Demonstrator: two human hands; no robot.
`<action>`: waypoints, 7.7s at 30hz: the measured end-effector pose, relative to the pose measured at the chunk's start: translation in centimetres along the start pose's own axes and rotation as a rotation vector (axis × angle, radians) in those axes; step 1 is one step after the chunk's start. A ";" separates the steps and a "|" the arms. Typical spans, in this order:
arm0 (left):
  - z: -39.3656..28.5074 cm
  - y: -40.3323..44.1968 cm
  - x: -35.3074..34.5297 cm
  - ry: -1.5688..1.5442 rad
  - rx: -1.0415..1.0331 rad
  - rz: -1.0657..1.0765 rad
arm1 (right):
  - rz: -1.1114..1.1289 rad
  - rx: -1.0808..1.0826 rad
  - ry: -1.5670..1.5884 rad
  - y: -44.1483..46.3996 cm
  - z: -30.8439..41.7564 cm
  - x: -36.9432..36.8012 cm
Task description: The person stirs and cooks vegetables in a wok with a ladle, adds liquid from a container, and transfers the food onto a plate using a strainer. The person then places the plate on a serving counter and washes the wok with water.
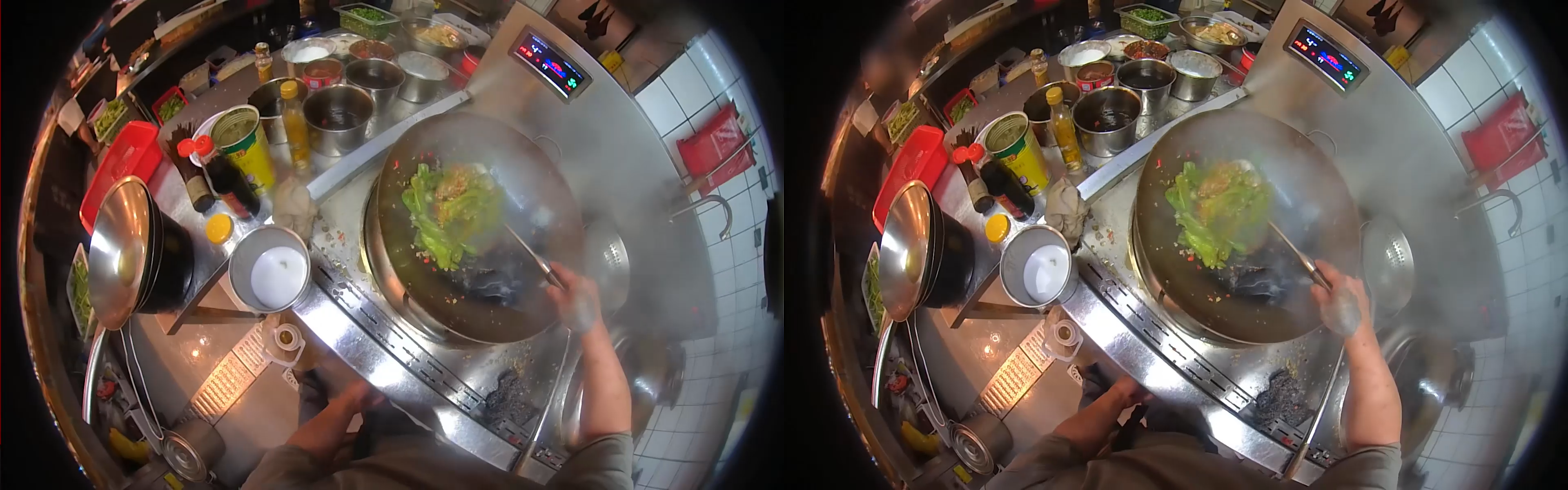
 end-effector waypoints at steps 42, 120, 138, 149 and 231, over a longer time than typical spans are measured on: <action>-7.5 -35.5 26.5 0.175 -0.228 -1.006 | -0.176 -0.013 0.037 23.3 20.6 -6.5; -5.2 -28.9 22.9 0.368 -0.162 -0.869 | 0.020 0.004 -0.031 -0.6 2.5 0.7; -5.4 -27.3 22.8 0.441 -0.167 -0.820 | 0.116 -0.081 0.523 1.3 -3.9 -9.6; -6.9 -31.5 21.1 0.493 -0.134 -0.874 | -0.063 -0.123 -0.238 -0.7 1.8 2.9; -3.6 -22.3 13.0 0.674 -0.233 -0.621 | -0.408 -0.807 -0.025 -42.9 -25.5 -7.6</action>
Point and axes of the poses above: each hand's wrist, its own y-axis towards the middle knuckle, its own x-axis out of the back of the hand, z = x × y, the point moved 6 cm from there along y, towards the middle knuckle, and after that the axes turned 12 degrees about y, right-handed, at the moved point
